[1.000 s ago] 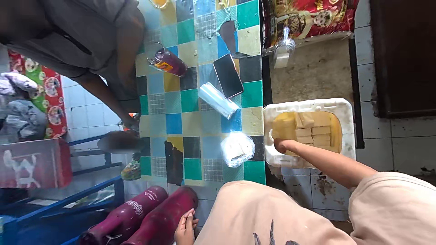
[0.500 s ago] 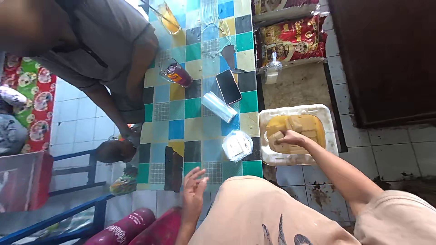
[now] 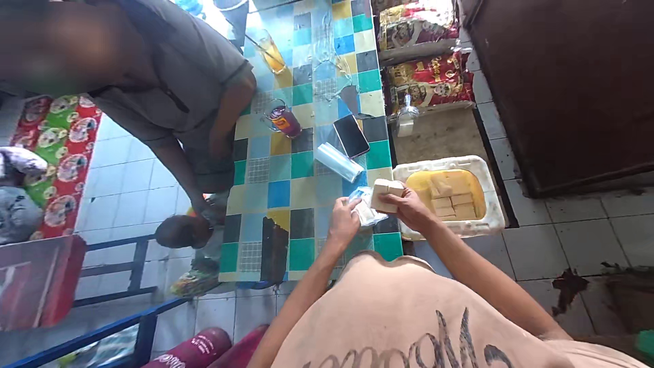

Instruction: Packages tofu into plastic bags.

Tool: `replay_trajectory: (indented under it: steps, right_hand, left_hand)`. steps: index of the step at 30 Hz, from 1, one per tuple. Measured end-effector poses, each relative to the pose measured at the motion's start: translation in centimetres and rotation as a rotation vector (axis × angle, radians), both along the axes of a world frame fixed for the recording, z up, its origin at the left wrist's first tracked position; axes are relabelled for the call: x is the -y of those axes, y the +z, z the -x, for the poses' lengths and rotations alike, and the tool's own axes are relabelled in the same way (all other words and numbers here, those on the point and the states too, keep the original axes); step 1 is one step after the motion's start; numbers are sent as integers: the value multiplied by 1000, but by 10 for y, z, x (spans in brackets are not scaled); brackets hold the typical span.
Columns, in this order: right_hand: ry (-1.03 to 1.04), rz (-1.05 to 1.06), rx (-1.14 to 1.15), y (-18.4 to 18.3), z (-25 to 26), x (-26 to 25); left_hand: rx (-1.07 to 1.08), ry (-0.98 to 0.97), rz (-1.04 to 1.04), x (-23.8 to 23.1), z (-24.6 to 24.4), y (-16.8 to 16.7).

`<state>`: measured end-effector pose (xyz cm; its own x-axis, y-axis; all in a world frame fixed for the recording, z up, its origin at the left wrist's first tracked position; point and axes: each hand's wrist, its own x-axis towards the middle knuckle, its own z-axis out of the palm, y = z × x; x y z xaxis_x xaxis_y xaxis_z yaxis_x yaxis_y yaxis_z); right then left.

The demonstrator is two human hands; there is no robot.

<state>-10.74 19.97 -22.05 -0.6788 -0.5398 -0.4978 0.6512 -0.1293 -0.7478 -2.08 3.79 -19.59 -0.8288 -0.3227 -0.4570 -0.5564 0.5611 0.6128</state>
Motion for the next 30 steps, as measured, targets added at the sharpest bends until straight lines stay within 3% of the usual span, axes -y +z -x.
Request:
replay_trajectory:
  steps: [3, 5, 7, 11, 16, 22, 24, 26, 30]
  right_hand:
    - [96, -150, -264, -11, -13, 18]
    - [278, -394, -586, -7, -14, 21]
    - [447, -626, -755, 2, -15, 28]
    - [641, -884, -672, 15, -9, 55]
    - [640, -781, -394, 11, 2, 75]
    - [699, -657, -306, 1, 0, 78]
    - [687, -633, -326, 11, -5, 74]
    - [730, -735, -338, 17, -5, 73]
    - [823, -904, -497, 2, 2, 70]
  left_hand:
    - [-44, -8, -88, 8, -1, 9]
    - [-62, -16, -113, 11, -2, 9]
    - [-93, -29, -118, 12, -2, 7]
    - [-177, -96, -164, 11, -4, 3]
    - [-204, -8, -258, 18, -8, 7]
    - [-163, 109, -346, 21, -12, 3]
    - [-103, 224, -360, 21, -12, 1]
    - [2, 284, -355, 24, -12, -3]
    - [204, 249, -361, 27, -8, -4]
